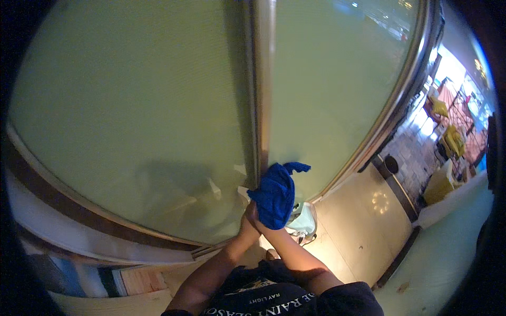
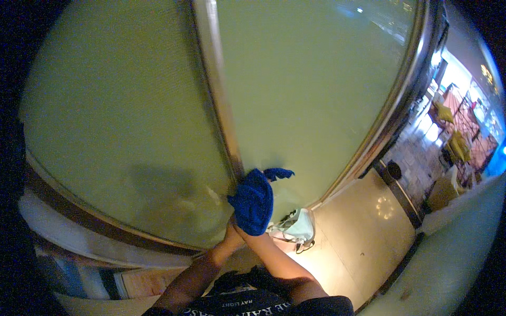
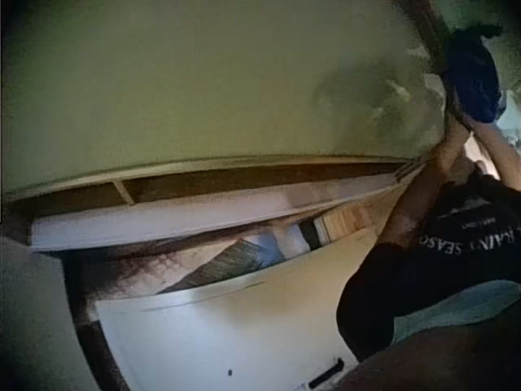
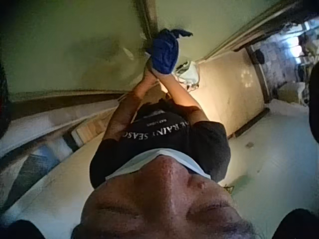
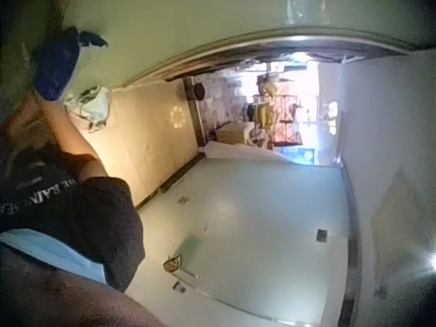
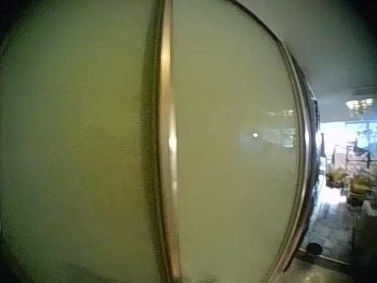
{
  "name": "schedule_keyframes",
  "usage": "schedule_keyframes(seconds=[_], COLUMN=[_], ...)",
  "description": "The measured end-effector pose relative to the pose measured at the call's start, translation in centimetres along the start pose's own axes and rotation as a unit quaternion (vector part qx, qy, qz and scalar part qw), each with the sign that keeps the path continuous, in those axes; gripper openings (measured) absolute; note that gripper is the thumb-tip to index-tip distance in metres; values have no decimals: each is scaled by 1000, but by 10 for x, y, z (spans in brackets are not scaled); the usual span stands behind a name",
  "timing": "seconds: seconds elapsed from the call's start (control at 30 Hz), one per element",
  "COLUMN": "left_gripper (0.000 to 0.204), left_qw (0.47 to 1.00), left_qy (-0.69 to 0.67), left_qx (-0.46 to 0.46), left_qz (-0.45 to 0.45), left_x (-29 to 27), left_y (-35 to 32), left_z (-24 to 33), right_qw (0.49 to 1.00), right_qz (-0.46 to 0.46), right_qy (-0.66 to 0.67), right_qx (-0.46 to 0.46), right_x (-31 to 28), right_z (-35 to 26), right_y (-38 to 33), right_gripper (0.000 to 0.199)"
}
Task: The person wipes the interior surfaces of a wardrobe with a blue cloth, including the ceiling, side walls, and door frame. They remove several wooden hangers one by one, wipe each hanger, and return them to the wardrobe. Finally, they remove two red boxes from a shelf, wipe them, and place them back.
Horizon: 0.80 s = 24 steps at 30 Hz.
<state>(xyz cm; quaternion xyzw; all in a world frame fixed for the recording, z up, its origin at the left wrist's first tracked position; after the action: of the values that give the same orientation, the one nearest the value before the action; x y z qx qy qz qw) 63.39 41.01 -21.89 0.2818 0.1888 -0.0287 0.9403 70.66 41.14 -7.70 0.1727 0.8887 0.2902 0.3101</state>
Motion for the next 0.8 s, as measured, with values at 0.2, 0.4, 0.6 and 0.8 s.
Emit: schedule_keyframes(seconds=[0.2, 0.4, 0.6, 0.8], left_gripper=[51, 48, 34, 37], left_qw=[997, 993, 922, 802], left_qy=[67, 88, -162, 415], left_qx=[36, 81, -100, 287], left_qz=[23, -14, 336, 320], left_x=[7, 13, -82, -162], left_y=[11, 4, -9, 33], left_z=[15, 0, 15, 235], right_qw=[998, 997, 974, 953], right_qz=[9, -17, -110, 100], right_qy=[6, -64, 189, 54], right_qx=[-54, -27, -58, -282], right_x=[-15, -25, -9, -18], right_z=[2, -23, -58, -166], right_y=[8, 29, 37, 75], right_gripper=[18, 34, 39, 50])
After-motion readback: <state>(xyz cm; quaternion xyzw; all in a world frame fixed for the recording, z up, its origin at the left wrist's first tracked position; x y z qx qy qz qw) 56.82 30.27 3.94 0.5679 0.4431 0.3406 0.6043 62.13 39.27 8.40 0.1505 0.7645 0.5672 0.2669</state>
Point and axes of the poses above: each hand's wrist, its own y-axis towards the middle knuckle, its own x-axis out of the palm, z = x × y, the point moved 8 cm from there along y, towards the middle knuckle, and after that the axes turned 13 degrees about x, right-handed, at the moved point
